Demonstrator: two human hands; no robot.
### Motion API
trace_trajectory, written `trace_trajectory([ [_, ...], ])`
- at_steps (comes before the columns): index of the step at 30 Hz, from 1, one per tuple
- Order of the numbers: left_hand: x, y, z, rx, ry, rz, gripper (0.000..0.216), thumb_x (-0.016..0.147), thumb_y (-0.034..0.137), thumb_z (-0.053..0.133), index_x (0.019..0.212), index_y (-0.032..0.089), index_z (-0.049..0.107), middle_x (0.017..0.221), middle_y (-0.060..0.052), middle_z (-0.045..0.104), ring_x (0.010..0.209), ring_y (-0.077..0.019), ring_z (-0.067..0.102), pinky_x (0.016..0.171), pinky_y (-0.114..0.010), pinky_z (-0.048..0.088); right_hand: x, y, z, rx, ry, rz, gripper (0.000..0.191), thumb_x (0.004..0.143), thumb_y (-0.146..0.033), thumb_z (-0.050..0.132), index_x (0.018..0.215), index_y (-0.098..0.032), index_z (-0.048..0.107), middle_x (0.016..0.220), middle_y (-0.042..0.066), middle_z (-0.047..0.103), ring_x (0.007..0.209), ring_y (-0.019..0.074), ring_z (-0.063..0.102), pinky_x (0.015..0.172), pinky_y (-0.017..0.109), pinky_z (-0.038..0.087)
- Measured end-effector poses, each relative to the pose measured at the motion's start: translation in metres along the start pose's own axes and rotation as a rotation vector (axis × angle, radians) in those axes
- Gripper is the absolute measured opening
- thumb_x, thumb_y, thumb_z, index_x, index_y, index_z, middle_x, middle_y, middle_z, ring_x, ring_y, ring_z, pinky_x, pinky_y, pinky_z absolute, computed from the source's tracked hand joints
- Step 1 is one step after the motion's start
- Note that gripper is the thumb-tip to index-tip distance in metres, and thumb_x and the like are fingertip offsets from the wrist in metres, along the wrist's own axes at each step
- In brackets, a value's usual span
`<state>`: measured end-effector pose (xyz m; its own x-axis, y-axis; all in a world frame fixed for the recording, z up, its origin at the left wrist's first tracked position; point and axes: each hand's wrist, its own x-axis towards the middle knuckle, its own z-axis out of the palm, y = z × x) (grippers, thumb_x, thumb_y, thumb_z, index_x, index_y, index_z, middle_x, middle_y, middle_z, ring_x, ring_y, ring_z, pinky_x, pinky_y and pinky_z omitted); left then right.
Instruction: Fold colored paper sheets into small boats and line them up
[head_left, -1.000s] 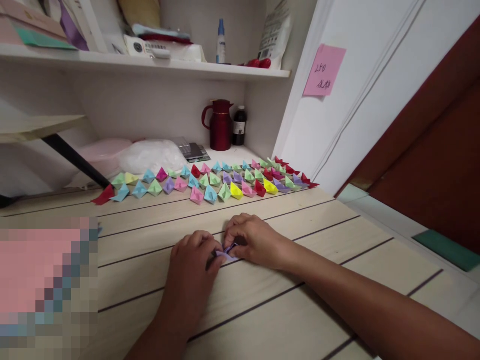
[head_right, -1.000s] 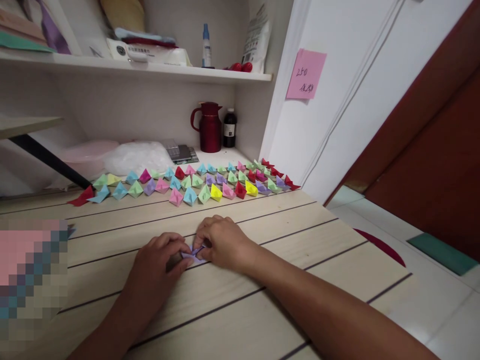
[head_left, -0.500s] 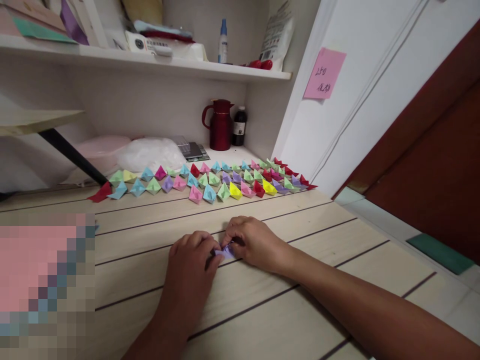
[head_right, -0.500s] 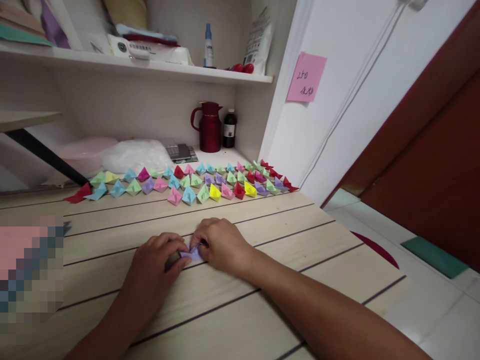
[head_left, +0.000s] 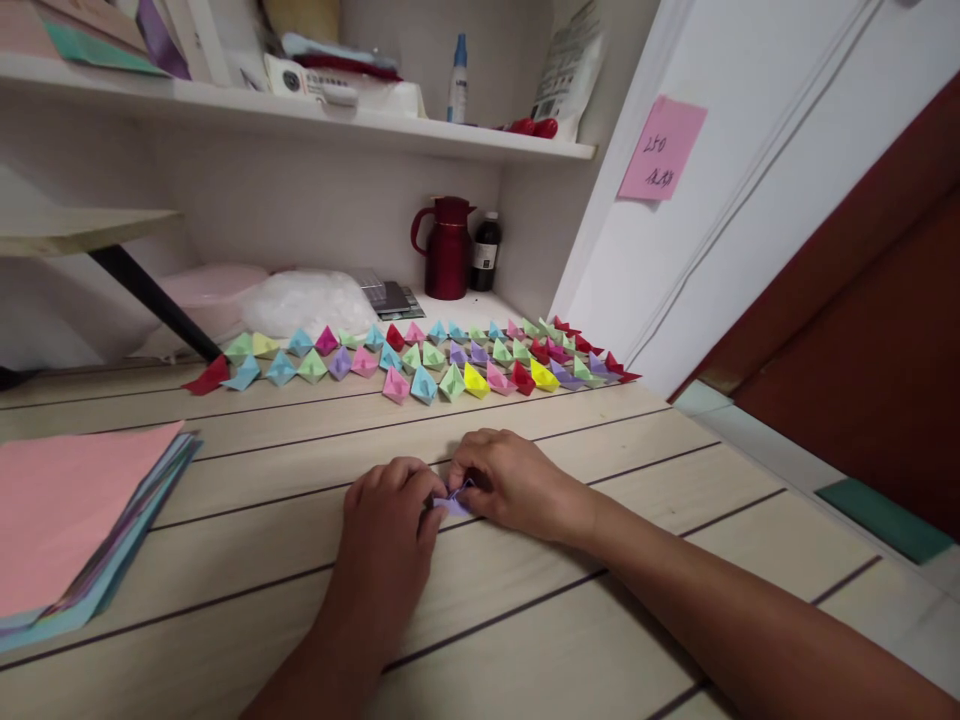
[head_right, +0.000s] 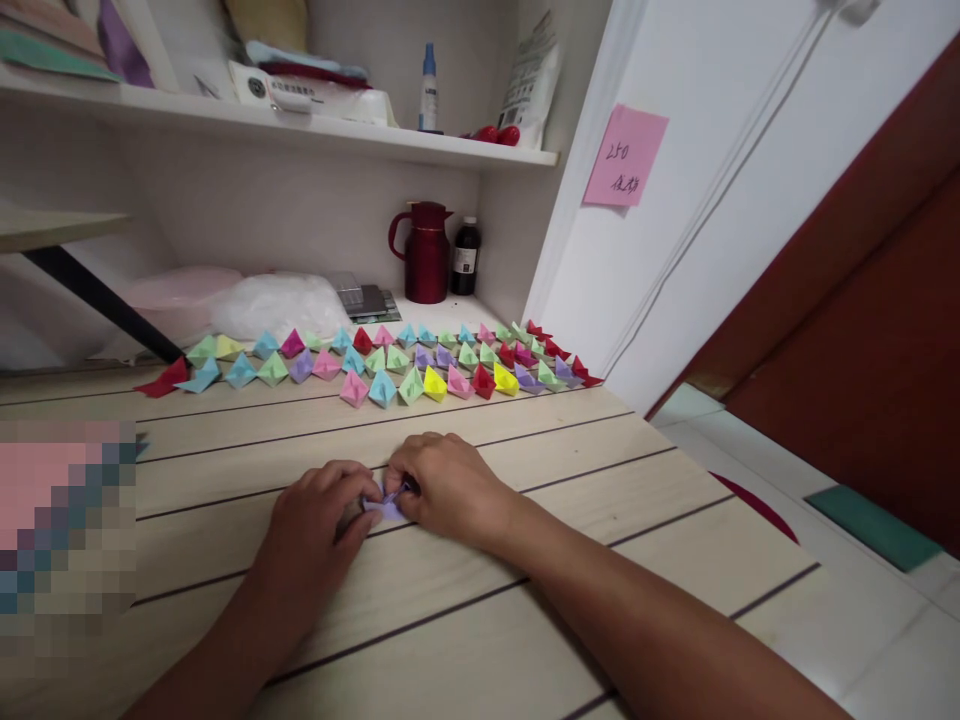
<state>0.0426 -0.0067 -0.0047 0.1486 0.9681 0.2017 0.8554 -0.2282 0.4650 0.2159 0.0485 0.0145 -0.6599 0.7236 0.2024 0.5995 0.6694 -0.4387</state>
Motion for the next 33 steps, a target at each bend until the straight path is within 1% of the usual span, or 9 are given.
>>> trace_trajectory([
  [5, -0.001, 0.004, -0.001, 0.001, 0.027, -0.015, 0.015, 0.08, 0.012, 0.057, 0.086, 0.025, 0.063, 0.102, 0.0, 0.065, 0.098, -0.0219, 0.055, 0.091, -0.041, 0.036, 0.007, -0.002, 0.006, 0.064, -0.043, 0.045, 0.012, 0.067, -0.013, 0.064, 0.077, -0.02, 0.063, 0.079, 0.0, 0.066, 0.078, 0.0166, 0.057, 0.071, 0.026, 0.038],
  [8, -0.001, 0.004, -0.002, 0.007, 0.027, -0.044, 0.018, 0.077, 0.01, 0.059, 0.088, 0.024, 0.062, 0.101, -0.001, 0.065, 0.098, -0.0225, 0.055, 0.091, -0.04, 0.037, 0.008, -0.006, 0.011, 0.057, -0.008, 0.094, 0.01, 0.066, -0.016, 0.064, 0.075, -0.019, 0.061, 0.08, 0.0, 0.064, 0.078, 0.0171, 0.057, 0.072, 0.027, 0.037],
  [13, -0.001, 0.002, -0.004, 0.011, 0.021, -0.015, 0.015, 0.078, 0.012, 0.059, 0.087, 0.024, 0.063, 0.106, -0.002, 0.065, 0.102, -0.0231, 0.055, 0.092, -0.041, 0.038, 0.004, -0.005, 0.011, 0.092, 0.019, 0.081, 0.018, 0.069, -0.014, 0.064, 0.086, -0.02, 0.063, 0.088, 0.001, 0.062, 0.084, 0.0169, 0.055, 0.075, 0.028, 0.038],
  [20, -0.002, 0.003, -0.007, 0.02, 0.013, -0.01, 0.015, 0.079, 0.013, 0.058, 0.087, 0.024, 0.065, 0.107, -0.002, 0.065, 0.102, -0.0235, 0.056, 0.092, -0.042, 0.038, -0.006, 0.003, -0.009, 0.352, -0.033, 0.074, 0.038, 0.073, -0.014, 0.072, 0.108, -0.021, 0.059, 0.103, 0.003, 0.055, 0.081, 0.0132, 0.055, 0.073, 0.026, 0.046],
  [22, -0.002, 0.003, -0.007, 0.018, 0.012, -0.018, 0.014, 0.079, 0.014, 0.059, 0.087, 0.024, 0.066, 0.107, -0.002, 0.065, 0.102, -0.0234, 0.056, 0.092, -0.042, 0.037, -0.01, 0.01, -0.02, 0.388, -0.036, 0.043, 0.038, 0.074, -0.017, 0.074, 0.109, -0.022, 0.06, 0.107, 0.004, 0.054, 0.087, 0.0147, 0.056, 0.078, 0.028, 0.048],
  [24, -0.002, 0.003, -0.006, 0.011, 0.008, -0.024, 0.014, 0.079, 0.015, 0.06, 0.086, 0.024, 0.066, 0.106, -0.002, 0.065, 0.102, -0.023, 0.056, 0.092, -0.042, 0.037, -0.013, 0.017, -0.031, 0.387, -0.047, -0.038, 0.028, 0.077, -0.018, 0.073, 0.103, -0.022, 0.065, 0.111, 0.005, 0.055, 0.103, 0.0176, 0.054, 0.092, 0.034, 0.044],
  [26, -0.002, 0.002, -0.006, 0.002, 0.01, -0.022, 0.013, 0.079, 0.015, 0.061, 0.086, 0.025, 0.066, 0.106, -0.001, 0.065, 0.102, -0.0222, 0.056, 0.093, -0.041, 0.036, -0.016, 0.023, -0.041, 0.405, -0.136, -0.109, 0.02, 0.08, -0.022, 0.072, 0.1, -0.022, 0.071, 0.113, 0.005, 0.055, 0.112, 0.0185, 0.051, 0.1, 0.036, 0.04],
  [28, -0.003, 0.002, -0.005, -0.001, 0.016, -0.014, 0.013, 0.079, 0.015, 0.061, 0.086, 0.025, 0.066, 0.105, 0.0, 0.065, 0.101, -0.0215, 0.056, 0.092, -0.041, 0.036, -0.017, 0.026, -0.047, 0.42, -0.208, -0.137, 0.023, 0.082, -0.023, 0.071, 0.105, -0.024, 0.072, 0.114, 0.005, 0.054, 0.114, 0.0182, 0.051, 0.101, 0.036, 0.039],
  [33, -0.003, -0.001, -0.004, 0.012, 0.024, -0.004, 0.014, 0.079, 0.015, 0.06, 0.087, 0.025, 0.066, 0.105, 0.0, 0.065, 0.101, -0.022, 0.056, 0.091, -0.041, 0.036, -0.019, 0.021, -0.049, 0.406, -0.238, -0.173, 0.026, 0.083, -0.021, 0.07, 0.109, -0.026, 0.072, 0.115, 0.005, 0.051, 0.112, 0.017, 0.051, 0.097, 0.034, 0.043],
])
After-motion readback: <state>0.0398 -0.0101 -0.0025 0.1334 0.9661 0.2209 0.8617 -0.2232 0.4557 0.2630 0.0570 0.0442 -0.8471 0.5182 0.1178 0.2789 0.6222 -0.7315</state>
